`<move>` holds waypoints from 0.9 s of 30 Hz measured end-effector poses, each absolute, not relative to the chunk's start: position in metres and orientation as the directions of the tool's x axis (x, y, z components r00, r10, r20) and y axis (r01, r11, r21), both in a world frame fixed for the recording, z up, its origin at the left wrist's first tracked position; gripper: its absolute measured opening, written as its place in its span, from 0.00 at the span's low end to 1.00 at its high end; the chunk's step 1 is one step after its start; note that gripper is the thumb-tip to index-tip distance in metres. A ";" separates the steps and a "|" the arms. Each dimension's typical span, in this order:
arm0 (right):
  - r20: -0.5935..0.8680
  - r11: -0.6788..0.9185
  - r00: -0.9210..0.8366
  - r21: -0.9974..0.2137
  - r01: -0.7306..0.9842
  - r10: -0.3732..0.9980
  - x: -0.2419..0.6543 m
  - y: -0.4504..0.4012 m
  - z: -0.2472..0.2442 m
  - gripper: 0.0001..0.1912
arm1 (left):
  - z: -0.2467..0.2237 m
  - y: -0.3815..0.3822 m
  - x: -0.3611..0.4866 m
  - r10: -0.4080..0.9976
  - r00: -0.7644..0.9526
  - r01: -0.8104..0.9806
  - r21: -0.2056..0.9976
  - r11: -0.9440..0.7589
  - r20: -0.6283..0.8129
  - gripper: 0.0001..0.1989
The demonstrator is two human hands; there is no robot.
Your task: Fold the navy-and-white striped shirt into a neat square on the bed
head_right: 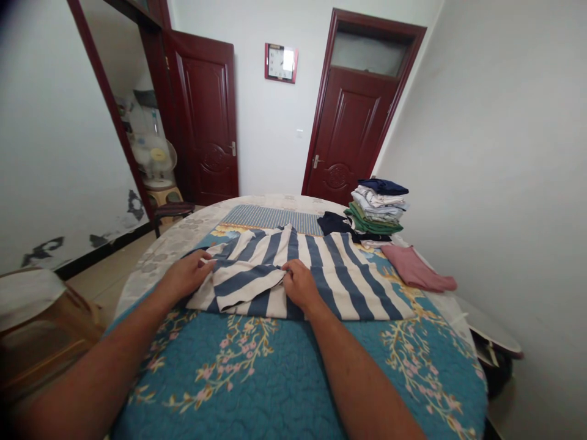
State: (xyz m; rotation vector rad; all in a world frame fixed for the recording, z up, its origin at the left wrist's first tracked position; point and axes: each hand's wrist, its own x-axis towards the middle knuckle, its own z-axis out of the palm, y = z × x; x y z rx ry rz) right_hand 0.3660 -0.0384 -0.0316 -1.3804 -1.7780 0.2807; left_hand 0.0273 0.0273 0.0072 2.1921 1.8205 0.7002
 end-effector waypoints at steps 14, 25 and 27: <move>0.240 0.073 0.155 -0.729 0.681 0.958 0.353 0.022 -0.044 0.05 | -0.019 0.051 0.043 0.990 0.073 0.742 0.657 -0.137 0.125 0.15; 0.213 -0.027 0.347 -0.818 0.574 0.913 0.374 0.027 -0.056 0.09 | -0.024 0.050 0.034 0.996 -0.087 0.639 0.766 0.073 -0.022 0.15; 0.246 -0.013 0.322 -0.775 0.632 0.914 0.371 0.023 -0.049 0.10 | -0.023 0.047 0.035 0.999 -0.049 0.626 0.779 0.024 0.009 0.16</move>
